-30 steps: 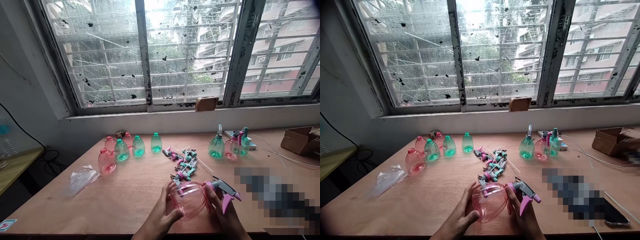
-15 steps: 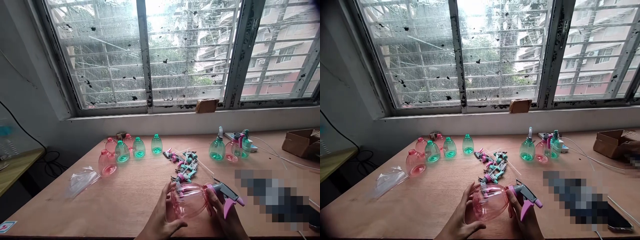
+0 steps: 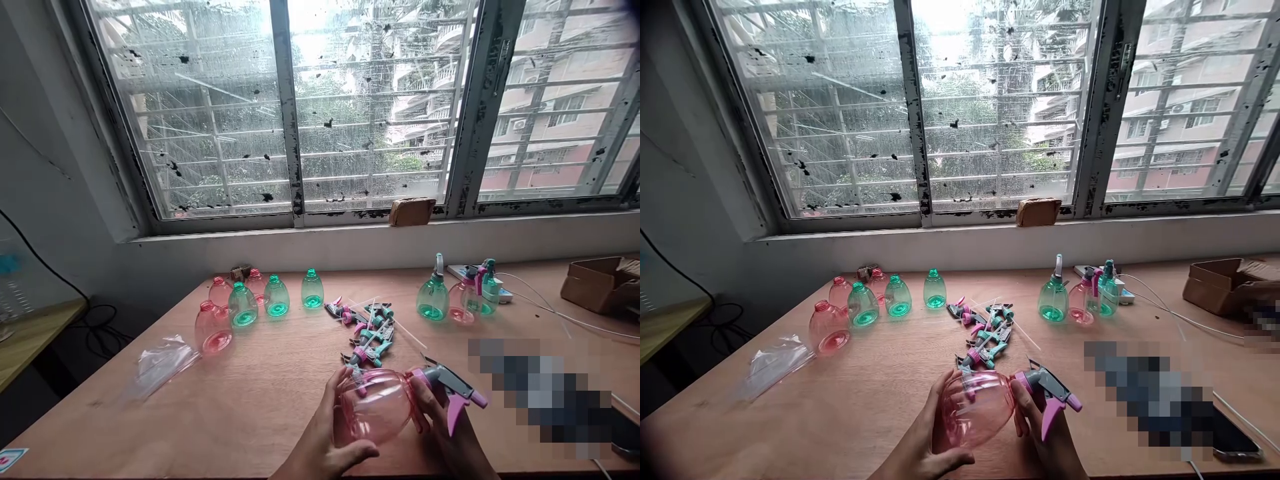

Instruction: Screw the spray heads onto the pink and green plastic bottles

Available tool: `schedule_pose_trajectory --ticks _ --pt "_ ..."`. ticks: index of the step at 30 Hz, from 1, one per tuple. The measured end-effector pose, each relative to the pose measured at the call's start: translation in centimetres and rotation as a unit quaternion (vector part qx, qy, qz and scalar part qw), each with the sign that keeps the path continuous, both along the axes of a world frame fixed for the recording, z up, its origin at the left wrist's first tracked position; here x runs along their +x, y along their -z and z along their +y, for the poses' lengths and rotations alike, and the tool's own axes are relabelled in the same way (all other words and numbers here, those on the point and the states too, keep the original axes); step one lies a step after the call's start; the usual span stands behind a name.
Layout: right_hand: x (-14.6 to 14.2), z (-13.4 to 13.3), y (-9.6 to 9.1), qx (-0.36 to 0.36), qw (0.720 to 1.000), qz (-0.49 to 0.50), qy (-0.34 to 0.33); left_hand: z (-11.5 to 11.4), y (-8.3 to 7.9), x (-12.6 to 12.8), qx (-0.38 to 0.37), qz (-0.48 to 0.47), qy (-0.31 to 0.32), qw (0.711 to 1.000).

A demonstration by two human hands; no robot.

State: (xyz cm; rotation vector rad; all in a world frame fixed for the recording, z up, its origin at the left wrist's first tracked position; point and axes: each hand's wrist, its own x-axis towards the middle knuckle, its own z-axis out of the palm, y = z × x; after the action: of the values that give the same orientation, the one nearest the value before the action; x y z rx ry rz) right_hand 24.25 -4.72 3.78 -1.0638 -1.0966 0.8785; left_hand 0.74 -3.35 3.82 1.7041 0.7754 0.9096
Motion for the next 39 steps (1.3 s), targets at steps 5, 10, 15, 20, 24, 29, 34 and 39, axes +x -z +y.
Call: schedule_pose_trajectory --ticks 5,10,15,20,24,29,34,39 --pt "0.3 0.3 0.5 -0.004 1.000 -0.011 -0.027 0.0 0.4 -0.1 0.030 0.068 -0.017 0.997" --pt "0.4 0.4 0.8 0.004 0.999 -0.025 -0.037 0.1 -0.7 -0.5 -0.053 0.002 0.002 0.999" --pt "0.8 0.7 1.5 0.011 0.999 -0.031 -0.029 0.1 -0.5 -0.4 -0.023 0.048 -0.019 0.998" --pt "1.4 1.1 2.2 0.007 0.998 -0.062 0.000 0.1 0.5 -0.1 0.023 0.096 -0.015 0.995" --pt "1.5 1.1 2.2 0.010 0.998 -0.060 0.006 0.3 0.2 -0.4 -0.012 0.019 0.018 1.000" --pt "1.2 0.8 2.0 0.009 0.997 -0.074 0.000 0.2 -1.0 -0.4 -0.049 0.016 0.012 0.999" --pt "1.1 0.6 2.3 0.009 0.997 -0.075 0.032 -0.1 -0.9 -0.1 -0.014 0.053 0.016 0.998" --pt "1.5 0.9 3.4 0.031 0.992 -0.094 0.074 -0.2 -0.5 -0.1 0.024 0.101 -0.011 0.995"
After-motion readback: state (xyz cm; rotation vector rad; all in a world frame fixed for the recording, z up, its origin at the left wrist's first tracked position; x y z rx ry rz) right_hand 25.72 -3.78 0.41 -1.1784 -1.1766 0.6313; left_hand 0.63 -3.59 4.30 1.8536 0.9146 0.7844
